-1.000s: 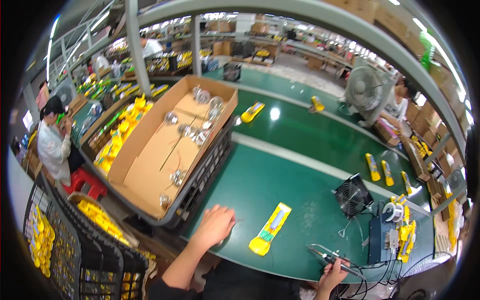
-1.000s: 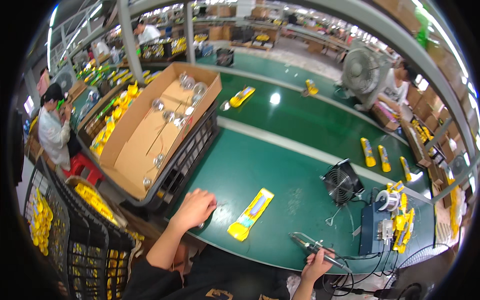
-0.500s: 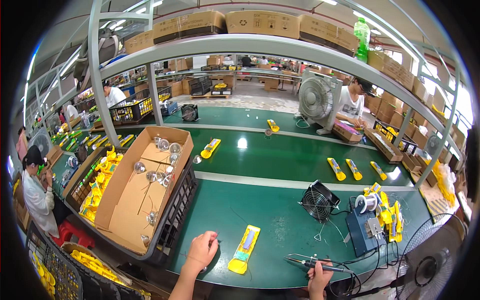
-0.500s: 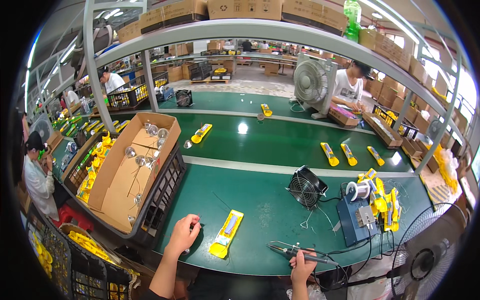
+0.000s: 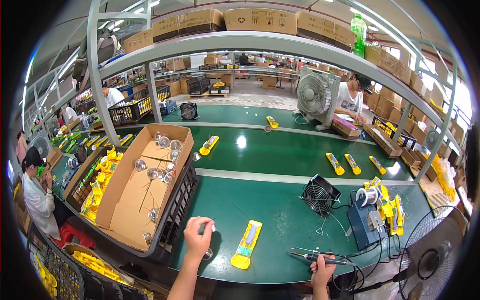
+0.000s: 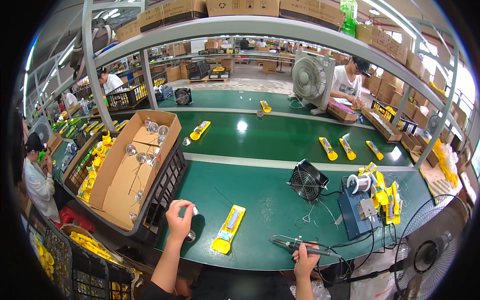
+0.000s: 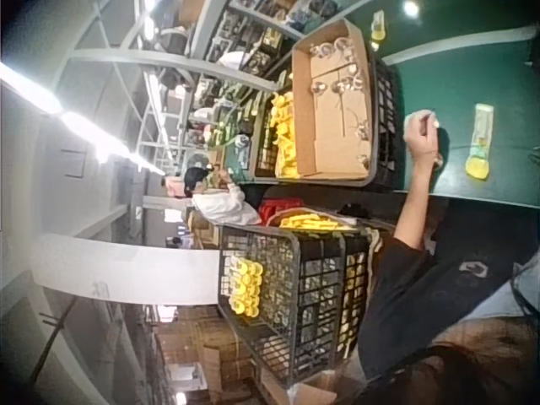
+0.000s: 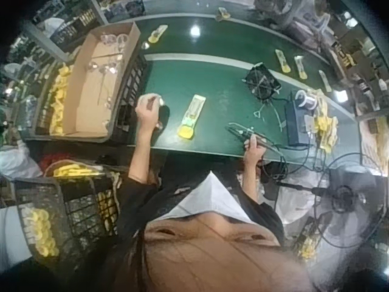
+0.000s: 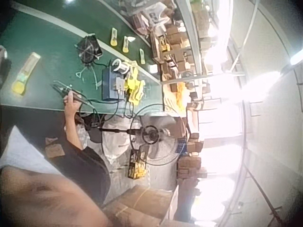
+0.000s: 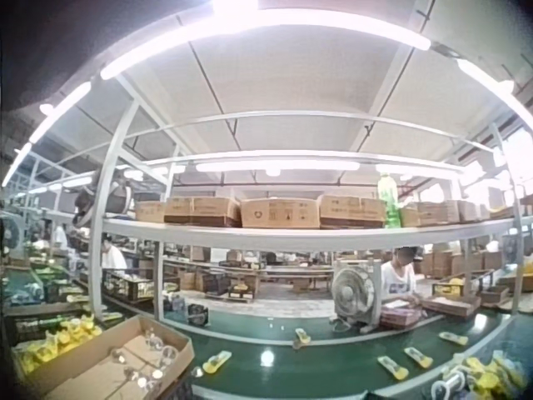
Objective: The person solders circuit components and wires onto flashlight assemblies using a soldering iron and places the assembled flashlights onto a conveyor belt.
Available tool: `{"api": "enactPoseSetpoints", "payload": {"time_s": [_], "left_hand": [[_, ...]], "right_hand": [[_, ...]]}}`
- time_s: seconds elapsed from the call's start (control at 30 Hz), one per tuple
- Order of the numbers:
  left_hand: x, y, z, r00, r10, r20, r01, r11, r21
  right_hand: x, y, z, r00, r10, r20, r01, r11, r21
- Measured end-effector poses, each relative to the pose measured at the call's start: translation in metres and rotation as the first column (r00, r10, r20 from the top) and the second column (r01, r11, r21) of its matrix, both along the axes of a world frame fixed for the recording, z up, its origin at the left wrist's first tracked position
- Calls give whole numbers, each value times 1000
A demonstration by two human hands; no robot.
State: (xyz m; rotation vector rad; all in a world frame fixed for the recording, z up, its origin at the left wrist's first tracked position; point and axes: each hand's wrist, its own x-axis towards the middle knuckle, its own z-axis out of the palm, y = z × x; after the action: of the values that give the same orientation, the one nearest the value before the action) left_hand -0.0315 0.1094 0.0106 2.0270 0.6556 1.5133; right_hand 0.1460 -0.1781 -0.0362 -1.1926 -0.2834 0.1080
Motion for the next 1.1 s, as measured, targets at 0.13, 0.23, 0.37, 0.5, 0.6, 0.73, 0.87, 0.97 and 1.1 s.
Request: {"api": "enactPoseSetpoints", "payload": {"time_s": [0.13, 0.23, 0.37, 0.5, 0.6, 0.73, 0.87, 0.97, 1.1], "left_hand": [[-16, -23, 29, 996, -6, 90, -6, 990, 139], [-31, -69, 23, 999, 24, 34, -19, 987, -158], [-35, -111, -13, 994, -33, -106, -11, 922, -388], [-27, -120, -31, 992, 113, -60, -127, 914, -385], [-16, -121, -24, 998, 60, -20, -62, 886, -460], [-5, -117, -30, 997, 38, -68, -65, 891, -449], [-7, -120, -27, 993, 44, -111, -92, 876, -473], [-4, -119, -23, 989, 41, -143, -108, 860, -499], [-2, -116, -21, 975, 45, -218, -150, 856, -494]], "right_hand": [[0, -3, -1, 1000, -24, 19, 24, 1000, -3], [1, -5, -3, 1000, -12, 29, 12, 1000, -8], [1, -2, -4, 1000, -9, 20, 9, 1000, 21], [2, 0, -6, 1000, 6, 10, -7, 998, 70], [1, -5, 3, 1000, 23, 18, -25, 995, 99], [-4, 2, 13, 976, 131, 175, -147, 986, 77], [-20, 26, 36, 952, 185, 244, -187, 982, -15], [-22, 44, 48, 902, 241, 359, -214, 970, -114], [-15, 71, 57, 765, 399, 506, -252, 908, -335]]}}
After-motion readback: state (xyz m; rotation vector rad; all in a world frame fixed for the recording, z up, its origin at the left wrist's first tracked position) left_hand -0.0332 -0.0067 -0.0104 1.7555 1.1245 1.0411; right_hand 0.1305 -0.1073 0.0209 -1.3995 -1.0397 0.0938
